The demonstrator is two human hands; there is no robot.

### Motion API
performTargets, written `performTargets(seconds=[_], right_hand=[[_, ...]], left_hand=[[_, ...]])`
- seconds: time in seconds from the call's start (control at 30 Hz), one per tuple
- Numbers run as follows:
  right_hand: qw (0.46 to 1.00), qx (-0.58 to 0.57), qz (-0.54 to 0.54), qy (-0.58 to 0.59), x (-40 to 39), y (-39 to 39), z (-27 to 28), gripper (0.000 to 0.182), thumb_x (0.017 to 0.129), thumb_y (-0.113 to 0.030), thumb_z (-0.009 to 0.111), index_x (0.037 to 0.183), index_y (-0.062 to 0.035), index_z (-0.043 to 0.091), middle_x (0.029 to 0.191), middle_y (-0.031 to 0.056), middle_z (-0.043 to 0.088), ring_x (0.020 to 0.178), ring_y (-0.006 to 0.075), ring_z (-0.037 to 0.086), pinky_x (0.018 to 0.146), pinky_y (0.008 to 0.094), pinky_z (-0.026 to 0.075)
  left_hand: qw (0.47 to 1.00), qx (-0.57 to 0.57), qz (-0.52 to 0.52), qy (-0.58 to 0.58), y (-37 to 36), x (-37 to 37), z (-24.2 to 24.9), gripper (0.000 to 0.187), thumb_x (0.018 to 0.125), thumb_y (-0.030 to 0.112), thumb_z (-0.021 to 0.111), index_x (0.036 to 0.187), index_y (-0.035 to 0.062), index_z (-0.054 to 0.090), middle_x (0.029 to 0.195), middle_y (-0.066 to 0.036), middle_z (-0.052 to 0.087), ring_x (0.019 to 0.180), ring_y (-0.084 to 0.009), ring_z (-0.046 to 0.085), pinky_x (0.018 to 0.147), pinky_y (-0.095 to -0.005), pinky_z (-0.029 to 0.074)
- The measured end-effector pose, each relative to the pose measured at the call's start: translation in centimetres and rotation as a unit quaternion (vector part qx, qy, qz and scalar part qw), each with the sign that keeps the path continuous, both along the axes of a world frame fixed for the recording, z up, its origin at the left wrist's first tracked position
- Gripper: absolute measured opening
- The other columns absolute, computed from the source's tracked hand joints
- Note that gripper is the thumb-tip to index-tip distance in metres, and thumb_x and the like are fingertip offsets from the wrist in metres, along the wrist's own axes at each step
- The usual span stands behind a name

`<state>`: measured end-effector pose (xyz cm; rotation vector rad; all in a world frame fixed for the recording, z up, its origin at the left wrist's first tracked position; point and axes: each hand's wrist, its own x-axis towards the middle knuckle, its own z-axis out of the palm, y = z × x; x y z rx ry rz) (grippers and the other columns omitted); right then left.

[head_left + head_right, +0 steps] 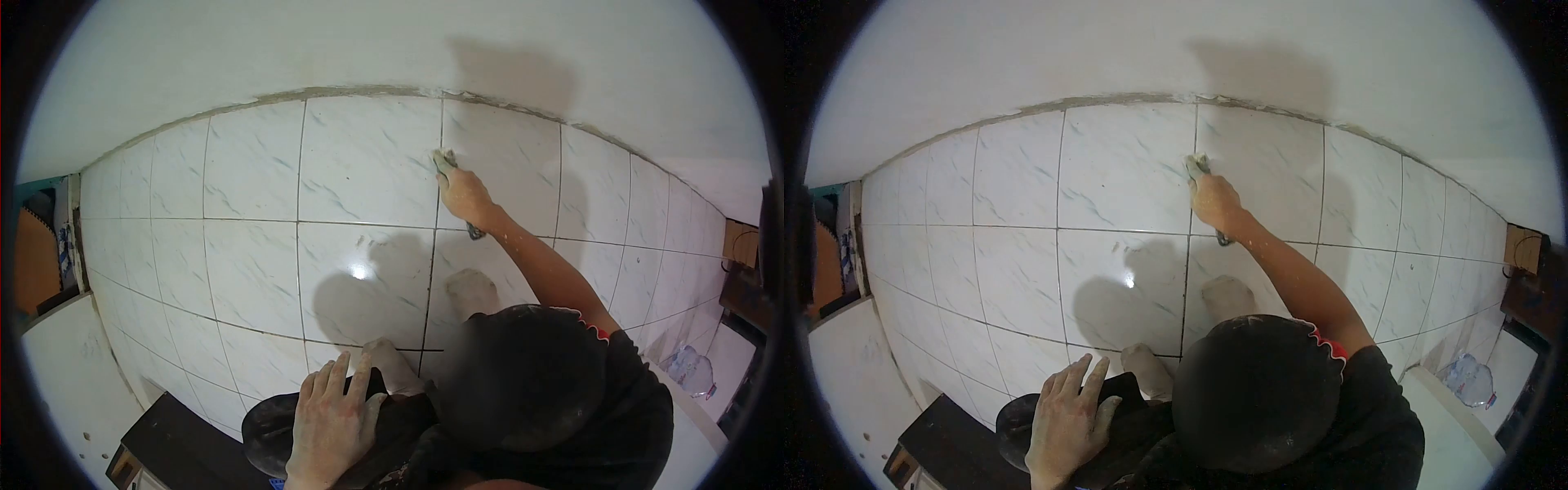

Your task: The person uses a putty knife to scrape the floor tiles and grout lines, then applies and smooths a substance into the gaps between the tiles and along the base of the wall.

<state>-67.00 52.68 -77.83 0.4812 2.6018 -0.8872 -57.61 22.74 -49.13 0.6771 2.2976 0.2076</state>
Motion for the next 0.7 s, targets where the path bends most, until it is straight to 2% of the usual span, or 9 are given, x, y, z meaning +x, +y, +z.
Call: performTargets(seconds=[0.17,0.23,0.33,0.47,0.53,0.7], right_hand=[[1.000,-0.015,-0.005,0.013,0.7,0.1,-1.0,0.045,0.096,-0.024,0.047,0.140,-0.0143,0.047,0.093,0.0278,0.066,0.090,0.0459,0.064,0.082,0.0532,0.051],[0.997,0.010,0.039,0.070,1.5,0.1,-2.6,0.046,0.096,-0.024,0.047,0.141,-0.0137,0.046,0.094,0.0270,0.067,0.090,0.0460,0.064,0.082,0.0529,0.051],[0.998,-0.005,0.021,0.051,-1.4,1.2,-1.1,0.047,0.096,-0.023,0.047,0.142,-0.0141,0.044,0.095,0.0266,0.067,0.089,0.0467,0.064,0.082,0.0531,0.051],[0.998,-0.003,0.026,0.059,-0.1,0.0,-1.5,0.048,0.096,-0.022,0.046,0.142,-0.0135,0.043,0.095,0.0264,0.067,0.087,0.0473,0.064,0.081,0.0538,0.051],[0.999,0.003,0.038,0.025,1.5,-1.2,-0.6,0.047,0.096,-0.022,0.045,0.141,-0.0112,0.043,0.092,0.0280,0.067,0.085,0.0481,0.064,0.080,0.0539,0.051],[1.000,-0.016,0.021,0.008,-2.0,0.3,-0.8,0.049,0.096,-0.022,0.045,0.144,-0.0105,0.040,0.092,0.0298,0.066,0.087,0.0475,0.064,0.082,0.0536,0.051]], left_hand=[[1.000,0.002,0.006,-0.001,0.0,-0.2,0.1,0.052,0.089,0.027,0.065,0.132,0.0018,0.053,0.130,-0.024,0.055,0.117,-0.0379,0.055,0.102,-0.0449,0.041],[1.000,-0.009,0.003,0.002,-0.1,0.0,0.0,0.052,0.089,0.027,0.065,0.132,0.0013,0.053,0.130,-0.024,0.055,0.117,-0.0378,0.054,0.102,-0.0451,0.041],[1.000,-0.004,-0.008,-0.002,-0.1,0.0,-0.3,0.052,0.088,0.027,0.066,0.132,0.0010,0.053,0.130,-0.024,0.055,0.118,-0.0379,0.054,0.102,-0.0452,0.041],[1.000,0.005,-0.005,0.001,0.2,-0.5,-0.2,0.052,0.088,0.026,0.066,0.131,0.0008,0.053,0.129,-0.024,0.055,0.117,-0.0377,0.055,0.101,-0.0452,0.042],[1.000,-0.001,-0.005,0.006,0.0,-0.3,-0.4,0.052,0.087,0.026,0.067,0.131,0.0007,0.054,0.129,-0.024,0.055,0.117,-0.0374,0.055,0.101,-0.0449,0.042],[1.000,-0.011,-0.001,-0.016,0.5,-0.5,-0.7,0.051,0.087,0.025,0.067,0.130,0.0010,0.055,0.130,-0.024,0.055,0.118,-0.0370,0.054,0.102,-0.0448,0.042]])
